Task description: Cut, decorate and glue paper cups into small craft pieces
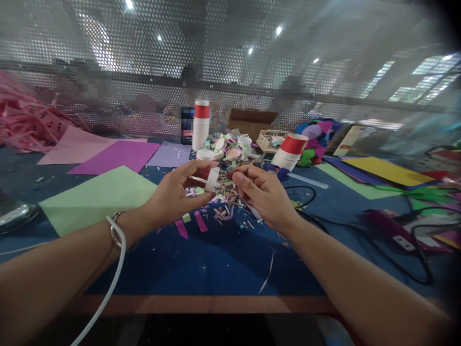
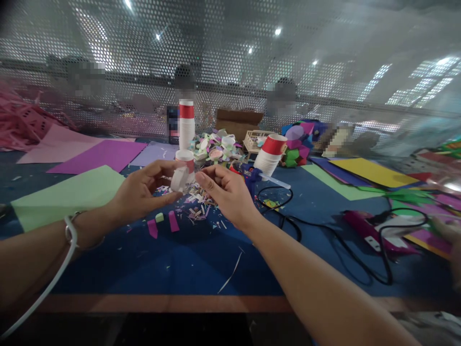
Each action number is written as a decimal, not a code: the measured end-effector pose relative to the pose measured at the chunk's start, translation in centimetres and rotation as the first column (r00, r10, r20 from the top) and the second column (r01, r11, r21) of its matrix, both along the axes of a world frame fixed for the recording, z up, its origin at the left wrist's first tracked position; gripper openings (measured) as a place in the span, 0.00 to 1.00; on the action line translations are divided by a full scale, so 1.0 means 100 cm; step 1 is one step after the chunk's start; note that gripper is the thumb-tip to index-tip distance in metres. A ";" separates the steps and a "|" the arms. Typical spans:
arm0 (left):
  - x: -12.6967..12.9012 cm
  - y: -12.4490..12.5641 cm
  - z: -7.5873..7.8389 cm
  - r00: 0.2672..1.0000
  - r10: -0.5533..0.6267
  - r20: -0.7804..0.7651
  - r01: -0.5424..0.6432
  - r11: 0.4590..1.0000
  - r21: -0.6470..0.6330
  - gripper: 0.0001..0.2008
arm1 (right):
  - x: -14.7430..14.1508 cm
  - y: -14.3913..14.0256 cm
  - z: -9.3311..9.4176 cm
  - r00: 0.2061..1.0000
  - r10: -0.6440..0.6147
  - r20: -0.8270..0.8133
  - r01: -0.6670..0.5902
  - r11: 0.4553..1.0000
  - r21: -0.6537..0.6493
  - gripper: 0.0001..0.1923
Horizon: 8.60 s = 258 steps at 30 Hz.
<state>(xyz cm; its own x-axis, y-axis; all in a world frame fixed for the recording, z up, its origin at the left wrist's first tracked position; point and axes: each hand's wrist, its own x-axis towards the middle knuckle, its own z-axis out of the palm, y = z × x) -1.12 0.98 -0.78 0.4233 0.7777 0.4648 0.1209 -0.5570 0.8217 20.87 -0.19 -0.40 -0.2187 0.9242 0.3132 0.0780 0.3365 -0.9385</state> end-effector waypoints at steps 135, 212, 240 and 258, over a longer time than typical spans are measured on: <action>0.004 -0.006 0.001 0.892 -0.175 -0.418 0.055 0.957 -0.285 0.12 | -0.002 -0.009 -0.002 0.907 0.021 0.420 -0.064 0.994 0.088 0.16; 0.005 -0.005 0.000 0.987 -0.075 -0.139 0.071 0.997 -0.034 0.09 | 0.002 -0.014 0.003 0.866 -0.102 0.489 -0.104 0.920 0.378 0.13; 0.001 -0.001 0.004 0.972 -0.228 -0.060 0.205 0.943 -0.261 0.09 | 0.001 -0.023 0.009 0.770 -0.217 0.600 -0.113 0.879 0.463 0.15; 0.002 0.000 0.002 0.995 -0.101 0.018 0.101 0.930 -0.353 0.12 | 0.002 -0.012 0.010 0.887 -0.160 0.434 0.057 0.969 0.240 0.20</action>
<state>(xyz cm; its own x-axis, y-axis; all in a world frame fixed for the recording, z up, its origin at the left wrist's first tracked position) -0.90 0.95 -0.59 0.5081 0.8446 0.1685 0.0793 -0.2406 0.9674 21.07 -1.42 0.58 -0.2849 0.8717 0.3988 0.5192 0.4901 -0.7002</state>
